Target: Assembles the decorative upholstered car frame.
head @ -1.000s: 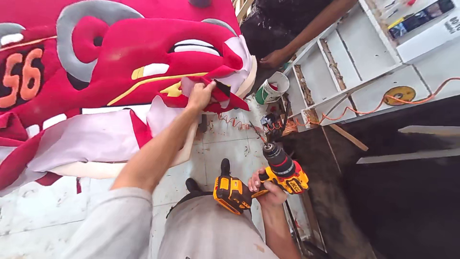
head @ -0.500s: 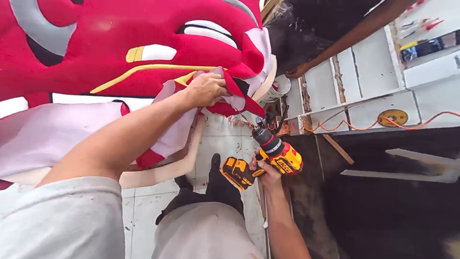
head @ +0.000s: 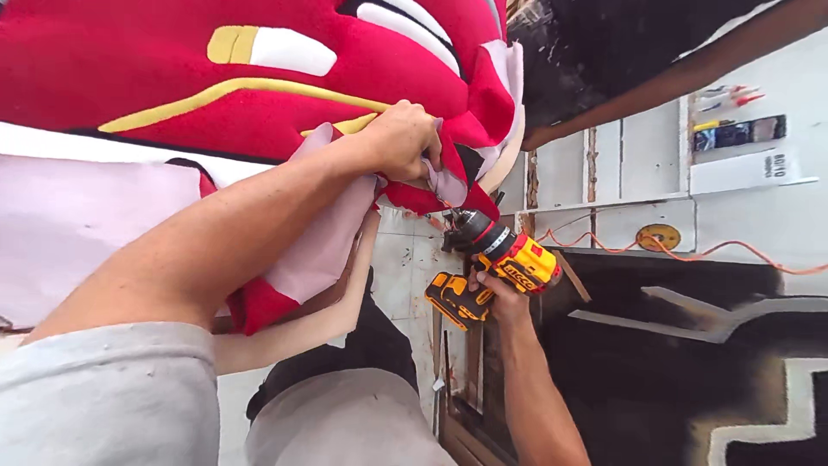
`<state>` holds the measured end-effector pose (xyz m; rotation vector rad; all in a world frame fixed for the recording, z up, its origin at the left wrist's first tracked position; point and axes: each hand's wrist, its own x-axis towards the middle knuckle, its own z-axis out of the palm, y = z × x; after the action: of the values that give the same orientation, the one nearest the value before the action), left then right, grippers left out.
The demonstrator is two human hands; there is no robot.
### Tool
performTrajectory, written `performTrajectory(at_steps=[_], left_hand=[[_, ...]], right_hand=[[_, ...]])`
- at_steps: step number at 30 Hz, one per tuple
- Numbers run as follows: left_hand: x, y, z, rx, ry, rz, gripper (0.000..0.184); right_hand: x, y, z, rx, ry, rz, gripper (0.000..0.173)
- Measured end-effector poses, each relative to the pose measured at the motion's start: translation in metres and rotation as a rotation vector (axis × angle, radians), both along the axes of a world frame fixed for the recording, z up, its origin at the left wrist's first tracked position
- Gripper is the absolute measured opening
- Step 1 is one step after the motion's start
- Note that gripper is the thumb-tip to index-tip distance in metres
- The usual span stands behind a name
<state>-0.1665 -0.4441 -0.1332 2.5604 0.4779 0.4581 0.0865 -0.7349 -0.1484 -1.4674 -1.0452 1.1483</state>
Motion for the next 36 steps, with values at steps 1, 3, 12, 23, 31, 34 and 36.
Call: performTrajectory(at_steps=[1,3,12,23,31,34,36], left_hand=[[0.000,0.001,0.001,0.000,0.011,-0.001,0.018],[0.000,0.001,0.001,-0.002,0.027,0.000,0.018],[0.002,0.003,-0.003,0.012,-0.001,-0.006,0.017],[0.003,0.012,0.002,-0.051,0.027,-0.049,0.016],[0.007,0.021,0.003,-0.087,0.036,-0.121,0.008],[0.006,0.021,0.001,-0.075,0.028,-0.126,0.009],[0.005,0.020,0.001,-0.078,0.025,-0.118,0.008]], right_hand=[[0.001,0.003,0.003,-0.005,-0.019,0.004,0.023],[0.002,0.008,0.009,-0.014,-0.051,0.000,0.023],[0.011,0.039,0.068,-0.159,-0.353,0.060,0.022],[-0.005,0.130,0.169,-0.386,-0.777,0.406,0.018],[-0.030,0.176,0.197,-0.463,-0.962,0.565,0.018],[-0.037,0.191,0.203,-0.471,-1.035,0.593,0.021],[-0.039,0.195,0.206,-0.479,-1.068,0.618,0.021]])
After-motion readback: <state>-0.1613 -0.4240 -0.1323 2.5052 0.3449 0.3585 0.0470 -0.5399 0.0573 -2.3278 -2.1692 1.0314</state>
